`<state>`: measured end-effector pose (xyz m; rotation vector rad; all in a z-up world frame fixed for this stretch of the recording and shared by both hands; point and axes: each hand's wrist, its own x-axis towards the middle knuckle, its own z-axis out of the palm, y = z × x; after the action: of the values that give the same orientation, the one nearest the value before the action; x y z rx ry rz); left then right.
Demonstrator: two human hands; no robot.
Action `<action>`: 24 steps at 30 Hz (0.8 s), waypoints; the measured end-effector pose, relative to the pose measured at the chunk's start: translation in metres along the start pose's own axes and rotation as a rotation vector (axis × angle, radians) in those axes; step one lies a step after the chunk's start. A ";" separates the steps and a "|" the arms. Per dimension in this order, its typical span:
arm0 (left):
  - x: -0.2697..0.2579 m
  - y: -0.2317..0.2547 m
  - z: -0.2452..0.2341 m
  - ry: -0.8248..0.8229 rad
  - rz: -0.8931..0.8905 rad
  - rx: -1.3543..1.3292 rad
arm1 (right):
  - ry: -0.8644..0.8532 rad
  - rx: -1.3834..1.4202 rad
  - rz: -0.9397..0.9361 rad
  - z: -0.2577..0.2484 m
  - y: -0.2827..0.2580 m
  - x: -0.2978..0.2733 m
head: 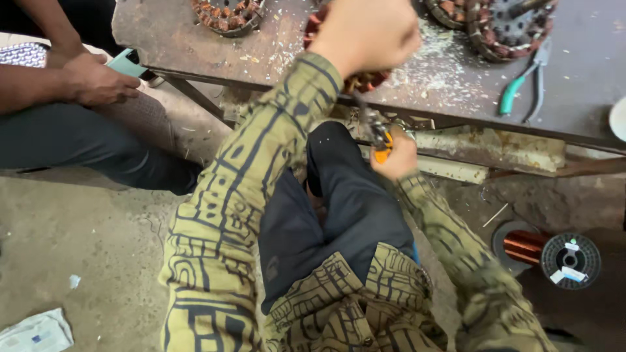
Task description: The person uses pliers and wire cutters to remove copper windings from stator cores on a workbench. They repeatedly cut and pull wires from the slots, placing the cores back on the table after each adjustment.
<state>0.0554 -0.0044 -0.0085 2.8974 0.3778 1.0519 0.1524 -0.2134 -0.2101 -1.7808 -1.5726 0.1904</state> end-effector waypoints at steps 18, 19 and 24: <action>-0.010 -0.010 -0.016 0.189 0.070 0.160 | -0.201 -0.024 0.181 -0.064 -0.006 -0.026; -0.009 -0.008 -0.015 0.184 0.069 0.148 | -0.228 -0.043 0.208 -0.065 -0.008 -0.021; -0.004 -0.003 -0.011 0.149 0.068 0.202 | -0.185 -0.019 0.179 -0.063 -0.017 -0.005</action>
<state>0.0451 -0.0028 -0.0027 3.0345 0.4164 1.3187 0.1728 -0.2452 -0.1566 -1.9668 -1.5436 0.4380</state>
